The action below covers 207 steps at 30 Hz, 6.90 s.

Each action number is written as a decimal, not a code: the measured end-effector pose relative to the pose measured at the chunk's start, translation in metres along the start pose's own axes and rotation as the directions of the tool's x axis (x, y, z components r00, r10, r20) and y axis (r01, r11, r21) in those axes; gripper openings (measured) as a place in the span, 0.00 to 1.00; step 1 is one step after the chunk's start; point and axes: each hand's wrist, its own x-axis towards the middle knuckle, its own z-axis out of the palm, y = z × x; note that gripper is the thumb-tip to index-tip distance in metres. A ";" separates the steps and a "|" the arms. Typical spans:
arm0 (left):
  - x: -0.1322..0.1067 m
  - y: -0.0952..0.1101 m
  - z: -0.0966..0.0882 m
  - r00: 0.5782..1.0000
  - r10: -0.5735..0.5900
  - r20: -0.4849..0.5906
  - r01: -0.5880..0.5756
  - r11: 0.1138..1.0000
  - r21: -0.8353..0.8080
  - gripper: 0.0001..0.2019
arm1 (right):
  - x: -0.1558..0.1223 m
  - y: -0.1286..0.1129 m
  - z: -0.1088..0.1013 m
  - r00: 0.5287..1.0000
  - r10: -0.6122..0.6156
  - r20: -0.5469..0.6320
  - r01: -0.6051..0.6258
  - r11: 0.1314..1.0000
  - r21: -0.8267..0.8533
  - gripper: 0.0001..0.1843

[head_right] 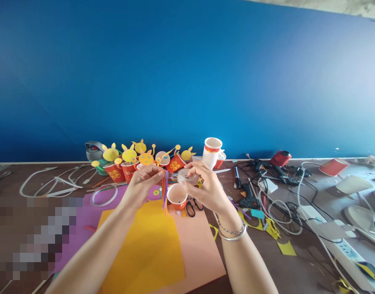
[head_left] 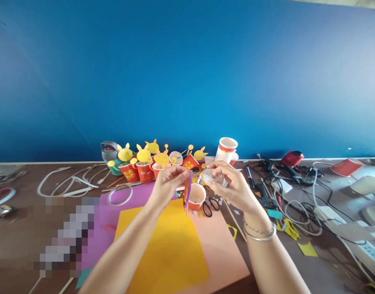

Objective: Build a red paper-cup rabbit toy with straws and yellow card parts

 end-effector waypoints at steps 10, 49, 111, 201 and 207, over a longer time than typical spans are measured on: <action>0.001 0.001 -0.004 0.953 -0.193 0.233 0.232 0.961 -0.152 0.15 | 0.004 0.013 0.003 0.997 0.064 0.033 -0.066 0.997 0.039 0.12; -0.003 -0.010 0.012 0.995 -0.099 0.013 0.100 0.990 -0.095 0.14 | -0.001 0.007 0.017 0.987 -0.030 -0.155 0.017 0.996 -0.086 0.08; -0.006 -0.008 0.011 0.986 0.165 0.031 -0.167 0.944 0.285 0.10 | -0.003 0.007 0.022 0.980 -0.134 -0.147 0.088 0.955 -0.283 0.08; 0.012 -0.032 -0.007 0.905 -0.417 -0.086 0.314 0.791 -0.525 0.07 | 0.000 0.039 0.014 0.975 0.121 -0.185 -0.102 0.989 0.110 0.18; 0.015 -0.025 -0.008 0.904 -0.391 -0.176 0.214 0.768 -0.604 0.07 | -0.011 0.031 -0.002 0.803 0.278 0.527 -0.433 0.880 0.196 0.16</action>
